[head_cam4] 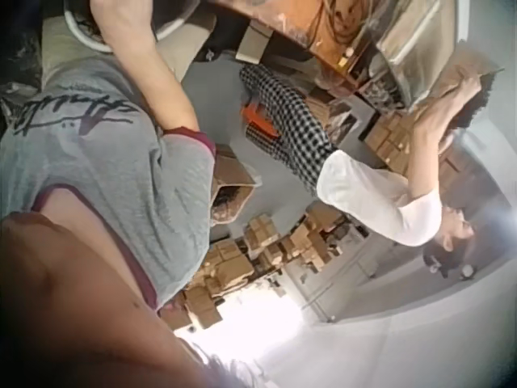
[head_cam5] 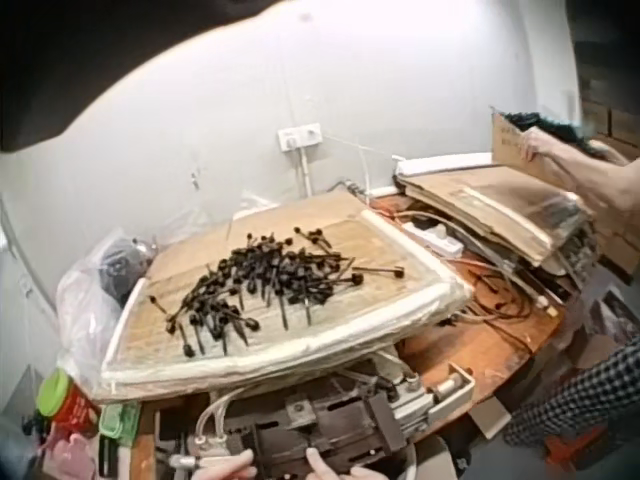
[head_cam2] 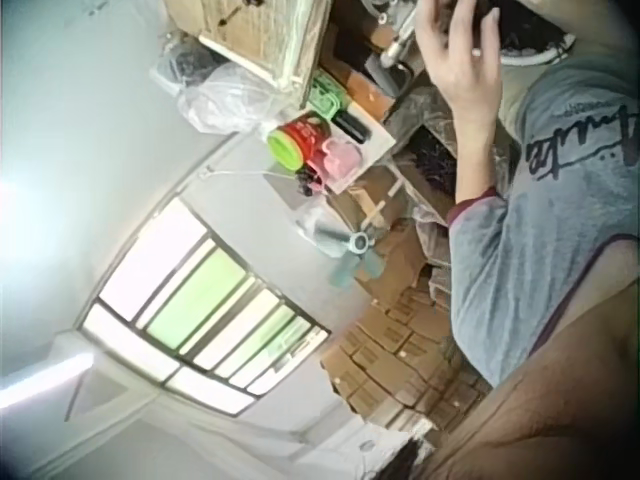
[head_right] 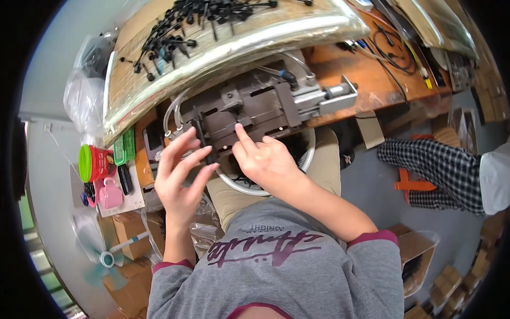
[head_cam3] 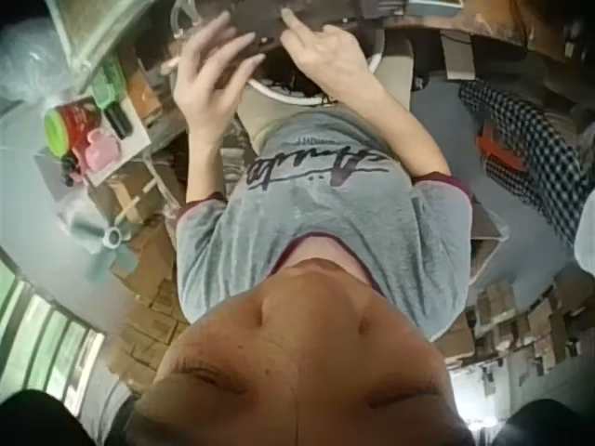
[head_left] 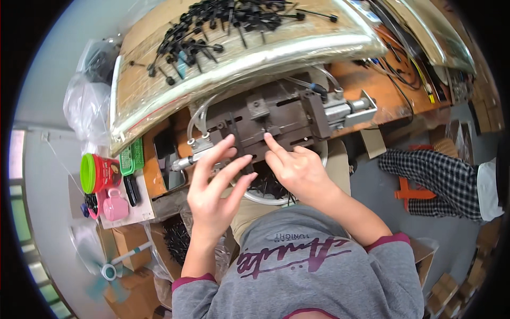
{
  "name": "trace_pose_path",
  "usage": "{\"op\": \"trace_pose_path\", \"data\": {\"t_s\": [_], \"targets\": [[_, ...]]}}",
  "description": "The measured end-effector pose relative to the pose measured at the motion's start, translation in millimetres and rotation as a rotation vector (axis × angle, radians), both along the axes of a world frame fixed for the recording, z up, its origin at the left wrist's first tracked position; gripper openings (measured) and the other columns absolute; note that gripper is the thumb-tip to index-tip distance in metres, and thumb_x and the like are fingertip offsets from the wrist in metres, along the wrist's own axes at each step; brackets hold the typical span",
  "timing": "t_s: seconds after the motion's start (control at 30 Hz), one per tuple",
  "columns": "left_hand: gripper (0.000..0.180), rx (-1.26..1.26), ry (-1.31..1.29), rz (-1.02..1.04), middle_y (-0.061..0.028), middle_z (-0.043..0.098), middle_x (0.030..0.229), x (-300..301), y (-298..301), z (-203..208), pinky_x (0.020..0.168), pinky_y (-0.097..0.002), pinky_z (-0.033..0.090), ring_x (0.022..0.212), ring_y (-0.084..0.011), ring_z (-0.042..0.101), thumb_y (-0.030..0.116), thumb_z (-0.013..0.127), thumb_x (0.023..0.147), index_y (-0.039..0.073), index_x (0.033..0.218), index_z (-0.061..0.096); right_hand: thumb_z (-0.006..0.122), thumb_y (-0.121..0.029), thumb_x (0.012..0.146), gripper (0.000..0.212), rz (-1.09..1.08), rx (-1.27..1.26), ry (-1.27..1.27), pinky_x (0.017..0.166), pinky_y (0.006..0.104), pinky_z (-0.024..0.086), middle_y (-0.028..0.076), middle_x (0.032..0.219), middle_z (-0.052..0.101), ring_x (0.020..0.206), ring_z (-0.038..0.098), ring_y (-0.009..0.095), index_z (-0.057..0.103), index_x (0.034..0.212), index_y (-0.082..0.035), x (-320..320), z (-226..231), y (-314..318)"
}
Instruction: Assembling small black plastic components using a pneumatic or manual press machine.
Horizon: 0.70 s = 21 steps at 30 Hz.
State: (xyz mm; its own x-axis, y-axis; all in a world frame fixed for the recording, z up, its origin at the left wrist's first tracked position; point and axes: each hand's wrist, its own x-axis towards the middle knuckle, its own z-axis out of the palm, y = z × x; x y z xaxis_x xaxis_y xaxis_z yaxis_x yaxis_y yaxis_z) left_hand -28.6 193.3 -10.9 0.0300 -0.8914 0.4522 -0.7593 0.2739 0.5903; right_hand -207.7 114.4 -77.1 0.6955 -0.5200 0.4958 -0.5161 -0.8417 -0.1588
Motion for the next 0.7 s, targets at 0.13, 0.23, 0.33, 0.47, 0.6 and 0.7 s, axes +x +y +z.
{"op": "trace_pose_path", "data": {"t_s": [0.13, 0.23, 0.33, 0.47, 0.6, 0.7], "targets": [[0.038, 0.004, 0.059, -0.016, -0.0168, 0.061, 0.133, 2.1, -0.8, -5.8, 0.094, -0.0390, 0.056, 0.109, -0.0266, 0.067, -0.002, 0.084, 0.070, 0.002, 0.107, 0.076, 0.066, -0.010, 0.075, 0.013, 0.023, 0.015, 0.071, 0.060, 0.0268, 0.049, 0.023, 0.127, 0.067, 0.056, 0.062, 0.012, 0.059, 0.085, -0.005, 1.4, 8.6, 0.6], [0.037, 0.003, 0.071, -0.028, -0.0168, 0.060, 0.134, 1.6, -5.2, -10.5, 0.094, -0.0393, 0.056, 0.109, -0.0268, 0.067, -0.001, 0.084, 0.070, 0.003, 0.106, 0.076, 0.065, -0.013, 0.073, 0.016, 0.036, 0.001, 0.133, 0.064, 0.0279, 0.051, 0.027, 0.122, 0.068, 0.056, 0.064, 0.012, 0.058, 0.085, -0.005, 0.5, 13.4, -1.5], [0.037, -0.006, 0.112, -0.045, -0.0174, 0.060, 0.134, 0.7, -8.3, -14.4, 0.094, -0.0399, 0.057, 0.110, -0.0276, 0.067, -0.001, 0.083, 0.071, 0.002, 0.107, 0.075, 0.066, -0.013, 0.073, 0.016, 0.062, 0.021, 0.174, 0.062, 0.0281, 0.051, 0.027, 0.121, 0.068, 0.055, 0.064, 0.012, 0.058, 0.084, -0.006, 0.4, 21.6, -5.7], [0.035, 0.002, 0.027, -0.038, -0.0167, 0.062, 0.135, -5.7, -4.9, -25.6, 0.090, -0.0368, 0.057, 0.108, -0.0270, 0.068, 0.001, 0.083, 0.072, 0.002, 0.106, 0.074, 0.073, -0.018, 0.082, 0.018, 0.126, 0.207, -0.059, 0.061, 0.0358, 0.054, 0.013, 0.101, 0.072, 0.067, 0.069, 0.027, 0.062, 0.091, -0.006, -2.5, 53.8, -46.1], [0.030, -0.008, -0.148, -0.013, -0.0171, 0.064, 0.133, -24.9, -7.2, -46.1, 0.077, -0.0330, 0.058, 0.090, -0.0259, 0.071, 0.006, 0.081, 0.075, 0.001, 0.102, 0.071, 0.075, -0.027, 0.088, 0.022, -0.096, 0.033, -0.312, 0.063, 0.0306, 0.054, 0.007, 0.096, 0.073, 0.074, 0.071, 0.023, 0.071, 0.096, -0.007, 22.3, 98.4, -145.7], [0.028, -0.008, -0.253, 0.000, -0.0175, 0.064, 0.133, -36.3, -16.6, -62.4, 0.070, -0.0320, 0.057, 0.077, -0.0229, 0.070, 0.008, 0.080, 0.076, 0.001, 0.102, 0.071, 0.076, -0.044, 0.086, 0.039, -0.299, -0.220, -0.200, 0.072, 0.0357, 0.054, 0.007, 0.091, 0.072, 0.084, 0.070, 0.024, 0.074, 0.099, -0.007, 42.1, 97.1, -233.4]]}}
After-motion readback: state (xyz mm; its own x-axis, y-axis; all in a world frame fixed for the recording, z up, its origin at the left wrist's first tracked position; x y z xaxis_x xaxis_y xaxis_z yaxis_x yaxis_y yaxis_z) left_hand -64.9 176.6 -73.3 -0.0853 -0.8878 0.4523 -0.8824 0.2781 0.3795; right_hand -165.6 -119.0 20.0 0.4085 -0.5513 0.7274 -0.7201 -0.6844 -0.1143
